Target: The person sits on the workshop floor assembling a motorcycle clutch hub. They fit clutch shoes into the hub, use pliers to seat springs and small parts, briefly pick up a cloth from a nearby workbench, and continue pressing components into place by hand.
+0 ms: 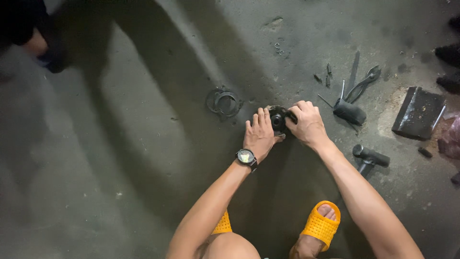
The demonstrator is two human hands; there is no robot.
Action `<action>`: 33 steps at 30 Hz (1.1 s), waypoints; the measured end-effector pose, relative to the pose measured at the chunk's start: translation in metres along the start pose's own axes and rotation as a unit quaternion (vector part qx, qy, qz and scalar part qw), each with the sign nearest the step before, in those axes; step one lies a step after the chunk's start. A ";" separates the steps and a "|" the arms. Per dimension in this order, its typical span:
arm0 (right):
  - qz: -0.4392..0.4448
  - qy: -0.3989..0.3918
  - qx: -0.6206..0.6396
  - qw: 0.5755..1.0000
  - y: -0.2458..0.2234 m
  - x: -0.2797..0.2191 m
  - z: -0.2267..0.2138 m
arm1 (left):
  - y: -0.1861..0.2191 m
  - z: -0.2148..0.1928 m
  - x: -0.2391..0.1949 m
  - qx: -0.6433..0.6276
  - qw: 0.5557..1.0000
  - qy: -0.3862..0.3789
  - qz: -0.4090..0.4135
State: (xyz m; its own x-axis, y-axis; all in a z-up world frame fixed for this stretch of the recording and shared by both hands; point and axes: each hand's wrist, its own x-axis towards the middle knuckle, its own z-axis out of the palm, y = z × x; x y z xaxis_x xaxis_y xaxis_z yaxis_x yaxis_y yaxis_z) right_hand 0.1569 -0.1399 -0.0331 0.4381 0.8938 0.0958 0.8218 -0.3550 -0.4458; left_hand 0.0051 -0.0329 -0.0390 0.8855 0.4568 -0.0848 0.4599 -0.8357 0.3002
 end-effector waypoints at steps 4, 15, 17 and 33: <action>-0.010 0.007 0.009 1.000 0.005 -0.004 0.003 | -0.001 0.003 0.001 -0.003 1.000 -0.005 -0.004; 0.415 -0.015 0.077 0.907 -0.014 -0.009 -0.039 | -0.001 -0.005 0.000 0.013 1.000 -0.015 0.003; 0.380 -0.012 0.171 0.909 -0.004 -0.017 -0.034 | -0.001 -0.008 0.001 0.013 1.000 -0.026 0.011; 0.393 -0.003 0.602 0.695 0.008 -0.045 -0.041 | 0.007 -0.042 -0.014 -0.243 0.963 0.061 0.100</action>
State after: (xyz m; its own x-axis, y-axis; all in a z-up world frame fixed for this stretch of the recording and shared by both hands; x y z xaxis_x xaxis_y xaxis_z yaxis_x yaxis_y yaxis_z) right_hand 0.1587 -0.1943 -0.0048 0.5752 0.5558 -0.6002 -0.5729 -0.2499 -0.7806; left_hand -0.0071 -0.0322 0.0039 0.9251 0.3585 0.1255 0.1683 -0.6830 0.7107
